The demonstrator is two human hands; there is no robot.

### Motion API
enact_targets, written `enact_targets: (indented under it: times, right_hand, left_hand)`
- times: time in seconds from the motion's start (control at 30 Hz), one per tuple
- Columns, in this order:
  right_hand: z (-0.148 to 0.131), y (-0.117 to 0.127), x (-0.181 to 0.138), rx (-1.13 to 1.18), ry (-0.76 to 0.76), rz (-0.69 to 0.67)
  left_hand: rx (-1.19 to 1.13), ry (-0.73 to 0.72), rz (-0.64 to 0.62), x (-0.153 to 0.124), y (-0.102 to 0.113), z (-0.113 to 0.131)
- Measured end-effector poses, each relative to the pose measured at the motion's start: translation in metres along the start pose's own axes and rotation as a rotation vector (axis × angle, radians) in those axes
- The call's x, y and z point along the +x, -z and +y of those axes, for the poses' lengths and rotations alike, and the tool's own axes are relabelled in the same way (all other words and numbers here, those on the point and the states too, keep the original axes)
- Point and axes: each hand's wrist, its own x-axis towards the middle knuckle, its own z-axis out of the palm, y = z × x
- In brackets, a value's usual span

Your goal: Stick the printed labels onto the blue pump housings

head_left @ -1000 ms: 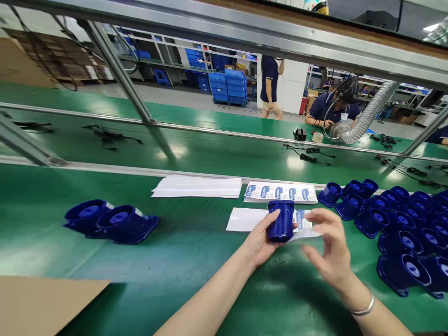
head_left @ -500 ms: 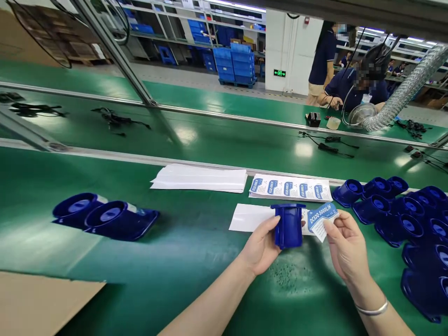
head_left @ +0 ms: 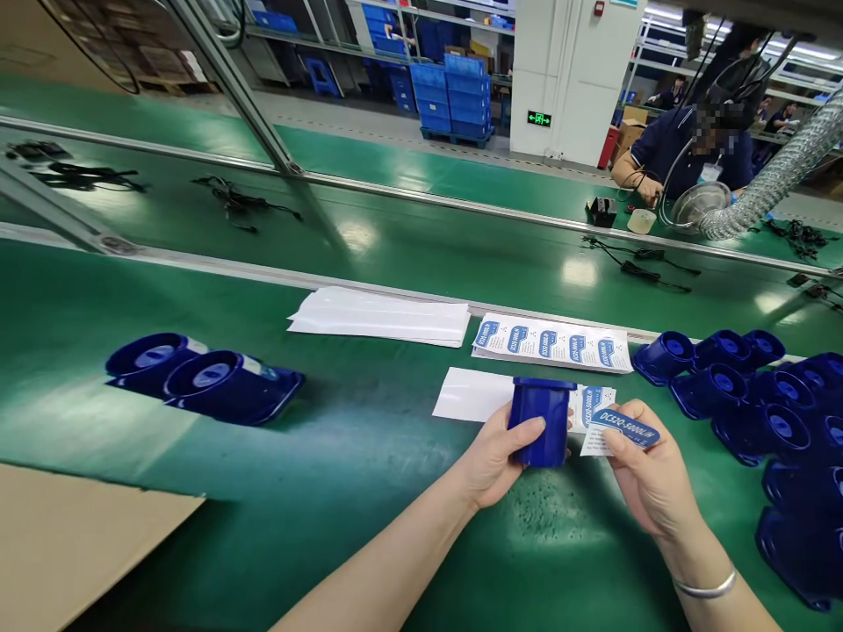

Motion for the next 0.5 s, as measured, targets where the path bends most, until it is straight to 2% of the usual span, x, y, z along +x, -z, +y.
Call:
enact_targets:
  times: [0.27,0.5]
  right_hand:
    - [0.0085,0.0003,-0.0070,-0.052,-0.068,-0.058]
    - [0.0086,0.0017,-0.0071,-0.117,-0.092,-0.077]
  left_hand:
    - [0.091,-0.088,-0.014,-0.0001,-0.0054,-0.0014]
    - [0.150,-0.078,0.010,-0.0012,-0.0067,-0.0023]
